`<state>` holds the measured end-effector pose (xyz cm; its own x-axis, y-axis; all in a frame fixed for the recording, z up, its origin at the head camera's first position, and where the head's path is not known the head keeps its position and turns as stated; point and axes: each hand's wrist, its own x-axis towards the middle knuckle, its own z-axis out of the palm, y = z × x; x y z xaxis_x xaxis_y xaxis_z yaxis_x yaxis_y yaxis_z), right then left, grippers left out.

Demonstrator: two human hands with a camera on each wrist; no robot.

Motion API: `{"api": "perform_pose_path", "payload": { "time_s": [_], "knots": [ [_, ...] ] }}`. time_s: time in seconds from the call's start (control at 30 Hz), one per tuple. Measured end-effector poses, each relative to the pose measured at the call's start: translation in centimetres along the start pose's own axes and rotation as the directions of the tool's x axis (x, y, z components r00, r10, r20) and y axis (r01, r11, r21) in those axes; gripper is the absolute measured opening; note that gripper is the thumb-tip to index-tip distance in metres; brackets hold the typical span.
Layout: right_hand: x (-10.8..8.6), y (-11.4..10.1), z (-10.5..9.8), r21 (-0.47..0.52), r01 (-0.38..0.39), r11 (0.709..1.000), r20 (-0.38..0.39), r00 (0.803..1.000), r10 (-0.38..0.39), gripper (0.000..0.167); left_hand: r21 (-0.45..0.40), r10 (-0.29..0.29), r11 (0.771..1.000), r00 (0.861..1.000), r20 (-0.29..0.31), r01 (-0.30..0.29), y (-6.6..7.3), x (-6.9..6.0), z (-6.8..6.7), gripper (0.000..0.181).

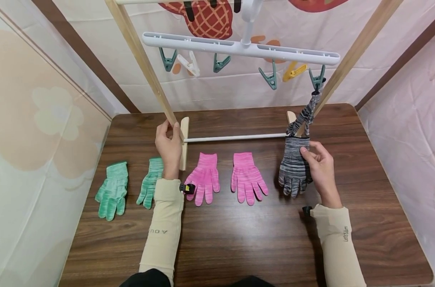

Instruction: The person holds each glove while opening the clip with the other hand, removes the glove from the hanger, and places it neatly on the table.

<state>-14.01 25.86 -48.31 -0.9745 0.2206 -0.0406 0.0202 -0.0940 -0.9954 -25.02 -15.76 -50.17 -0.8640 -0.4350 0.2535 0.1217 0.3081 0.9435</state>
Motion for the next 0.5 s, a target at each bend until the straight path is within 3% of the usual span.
{"api": "perform_pose_path", "payload": {
  "time_s": [0.17, 0.5],
  "knots": [
    [0.0, 0.3, -0.1, -0.001, -0.005, 1.000, 0.013, 1.000, 0.005, 0.010, 0.161, 0.084, 0.984, 0.996, -0.011, -0.081, -0.7, -0.1, 0.1, 0.033],
    [0.1, 1.3, -0.5, -0.021, -0.041, 0.999, 0.039, 0.998, 0.041, 0.010, 0.251, 0.153, 0.956, 0.988, 0.005, -0.150, -1.0, -0.3, 0.2, 0.032]
  ]
}}
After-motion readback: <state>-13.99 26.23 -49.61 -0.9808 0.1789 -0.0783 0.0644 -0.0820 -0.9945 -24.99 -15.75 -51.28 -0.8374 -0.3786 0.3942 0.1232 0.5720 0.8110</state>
